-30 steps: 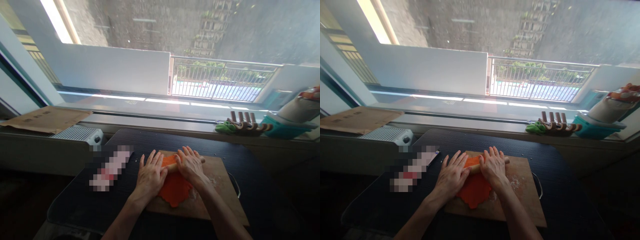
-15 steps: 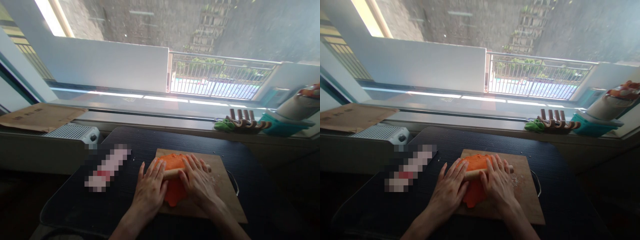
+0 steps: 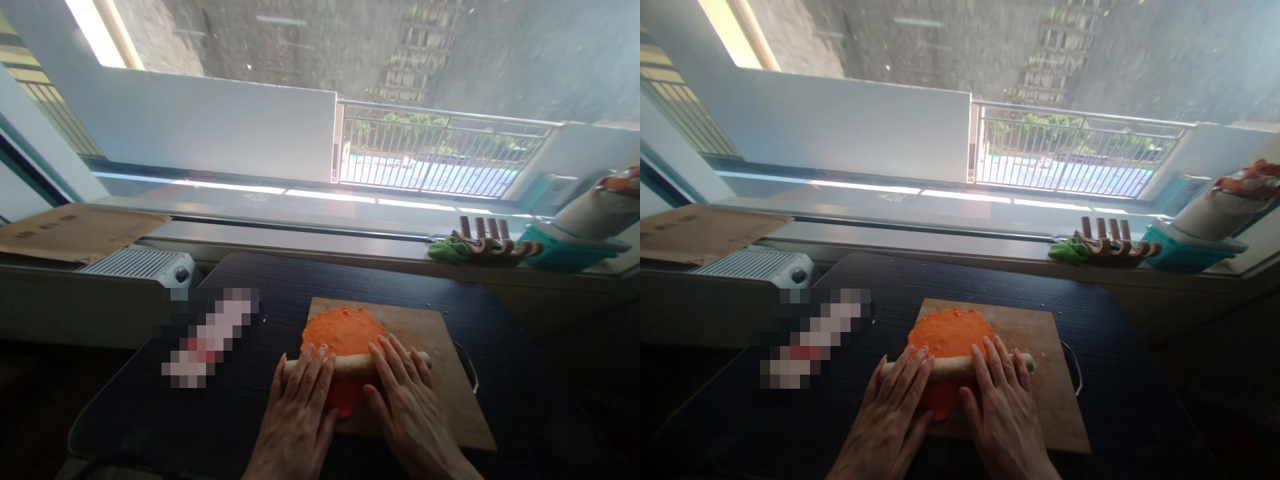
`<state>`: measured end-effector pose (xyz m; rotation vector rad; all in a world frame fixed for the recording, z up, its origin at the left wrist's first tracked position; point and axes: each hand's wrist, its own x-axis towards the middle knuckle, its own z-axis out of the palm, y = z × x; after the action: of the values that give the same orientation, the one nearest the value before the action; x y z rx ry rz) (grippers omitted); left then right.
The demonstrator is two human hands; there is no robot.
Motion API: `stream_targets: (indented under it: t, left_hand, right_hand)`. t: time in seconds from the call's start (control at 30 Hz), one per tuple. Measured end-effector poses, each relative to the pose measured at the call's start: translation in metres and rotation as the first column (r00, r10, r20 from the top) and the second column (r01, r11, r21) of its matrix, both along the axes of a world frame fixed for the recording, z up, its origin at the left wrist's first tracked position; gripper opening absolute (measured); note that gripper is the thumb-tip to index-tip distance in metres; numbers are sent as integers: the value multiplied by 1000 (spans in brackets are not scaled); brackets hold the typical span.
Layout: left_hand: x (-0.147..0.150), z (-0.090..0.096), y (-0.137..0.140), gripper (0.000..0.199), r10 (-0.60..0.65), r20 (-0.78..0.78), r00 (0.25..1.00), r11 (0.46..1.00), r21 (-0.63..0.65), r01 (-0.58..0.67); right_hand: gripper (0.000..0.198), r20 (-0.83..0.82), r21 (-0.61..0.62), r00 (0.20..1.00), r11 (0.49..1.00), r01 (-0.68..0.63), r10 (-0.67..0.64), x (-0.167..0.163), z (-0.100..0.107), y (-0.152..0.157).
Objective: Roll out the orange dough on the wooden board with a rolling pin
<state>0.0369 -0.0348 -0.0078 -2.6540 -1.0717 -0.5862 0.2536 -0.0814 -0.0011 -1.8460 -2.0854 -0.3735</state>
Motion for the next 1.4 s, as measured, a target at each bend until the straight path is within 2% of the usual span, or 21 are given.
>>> stream_targets:
  t: [0.1,0.23,0.3,0.37,0.43,0.53,0.63,0.7,0.77,0.87,0.93,1.03,1.13,1.23,1.3,1.4]
  left_hand:
    - [13,10,26,53,49,21,999,995,-91,-47]
    - [38,32,71,47,194,27,981,949,-257,-181]
    - [43,38,80,46,218,21,976,937,-283,-203]
    - [40,37,74,46,199,12,980,943,-274,-188]
    - [29,27,57,48,148,1,989,962,-234,-144]
    - [9,8,25,55,65,-2,998,992,-107,-65]
    - [2,0,12,58,49,0,999,998,-51,-49]
    - [9,3,23,57,70,7,998,994,-83,-69]
    - [22,12,46,53,116,19,993,981,-160,-112]
    - [44,27,85,49,216,33,976,937,-287,-198]
    - [53,34,100,48,248,40,968,918,-329,-222]
    - [48,33,97,48,247,42,968,918,-328,-221]
    - [29,21,71,50,187,46,981,951,-257,-169]
    - [17,12,53,52,132,60,989,976,-184,-119]
    - [20,12,58,53,161,61,985,972,-183,-147]
    - [41,22,88,49,239,43,970,939,-264,-220]
  right_hand:
    - [48,-44,-67,996,995,74,-77,-3,9,28]
    - [44,-94,-250,976,954,166,-194,-6,29,85]
    - [43,-106,-298,970,938,180,-220,-5,35,98]
    - [43,-116,-293,972,942,165,-206,-6,34,92]
    - [44,-117,-238,980,963,128,-159,-7,26,70]
    - [51,-88,-104,993,992,72,-81,-8,11,27]
    - [54,-66,-75,997,996,44,-49,-8,3,11]
    - [53,-79,-117,995,992,55,-64,-6,6,25]
    - [51,-105,-197,986,974,110,-133,-4,15,56]
    - [50,-137,-320,955,924,209,-263,0,31,107]
    - [52,-168,-393,936,891,225,-310,3,38,127]
    - [52,-168,-379,941,901,212,-292,2,36,121]
    - [49,-137,-260,971,953,154,-194,-4,25,87]
    - [48,-125,-208,985,974,92,-120,-8,18,67]
    - [47,-122,-217,981,969,119,-147,-7,20,75]
    - [45,-142,-282,959,939,199,-245,-1,29,113]
